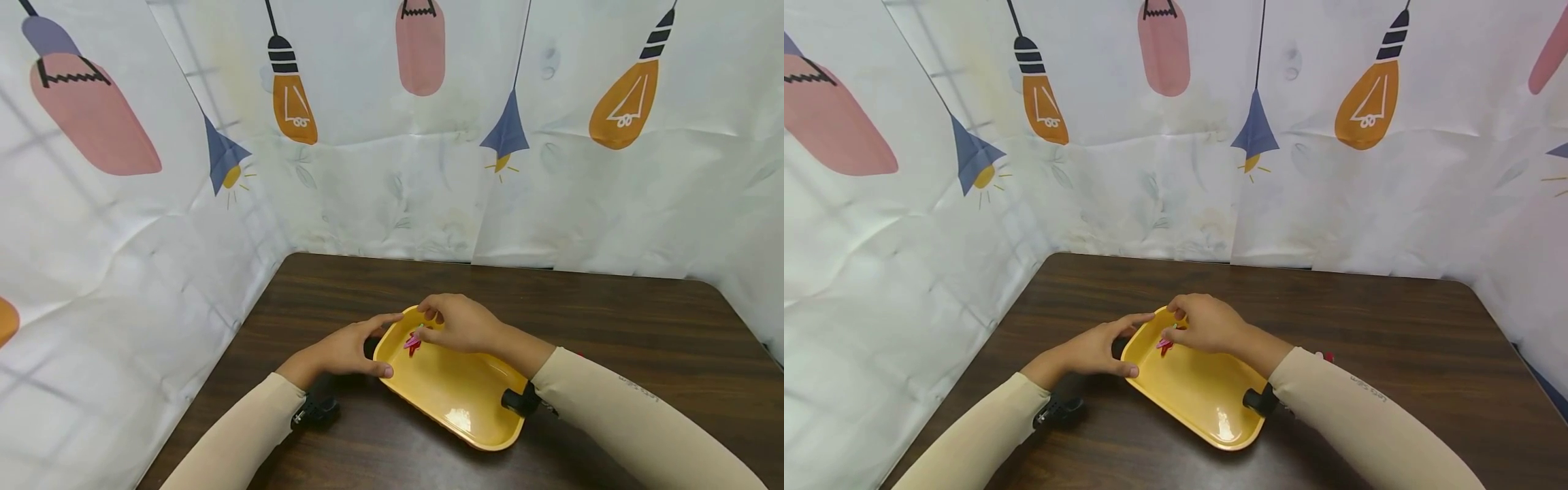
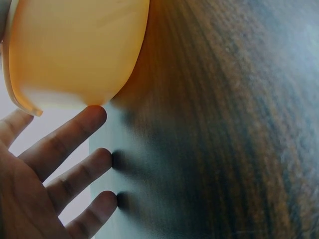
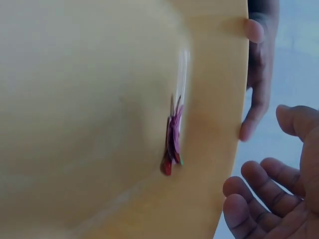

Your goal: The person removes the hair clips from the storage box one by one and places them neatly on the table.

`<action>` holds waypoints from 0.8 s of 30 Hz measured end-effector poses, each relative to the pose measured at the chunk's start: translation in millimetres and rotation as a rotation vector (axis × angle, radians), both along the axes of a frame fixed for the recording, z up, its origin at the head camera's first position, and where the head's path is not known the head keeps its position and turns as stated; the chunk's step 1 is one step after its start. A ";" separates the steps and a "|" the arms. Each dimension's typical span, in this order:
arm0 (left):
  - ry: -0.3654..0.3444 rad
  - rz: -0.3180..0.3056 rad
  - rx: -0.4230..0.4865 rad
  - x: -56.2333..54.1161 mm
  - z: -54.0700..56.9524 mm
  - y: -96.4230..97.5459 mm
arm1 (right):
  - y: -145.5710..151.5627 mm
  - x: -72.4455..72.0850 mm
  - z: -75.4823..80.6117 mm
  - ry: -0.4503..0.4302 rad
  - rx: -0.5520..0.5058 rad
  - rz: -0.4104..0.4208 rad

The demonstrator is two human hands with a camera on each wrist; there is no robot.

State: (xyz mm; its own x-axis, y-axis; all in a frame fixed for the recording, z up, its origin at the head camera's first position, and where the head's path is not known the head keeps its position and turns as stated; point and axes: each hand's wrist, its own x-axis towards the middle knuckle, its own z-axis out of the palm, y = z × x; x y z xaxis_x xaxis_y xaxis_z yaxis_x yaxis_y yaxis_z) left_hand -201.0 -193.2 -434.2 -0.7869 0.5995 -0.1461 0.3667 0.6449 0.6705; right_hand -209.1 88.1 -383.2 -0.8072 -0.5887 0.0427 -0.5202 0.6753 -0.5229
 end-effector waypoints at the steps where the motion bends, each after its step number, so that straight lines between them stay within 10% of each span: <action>1: 0.002 -0.003 0.002 -0.4 -0.4 -0.2 | -1.1 -0.1 -0.8 0.002 -0.003 0.002; 24: 0.019 -0.033 0.017 -2.1 -2.8 -2.4 | -17.1 1.3 -23.5 -0.109 0.064 0.056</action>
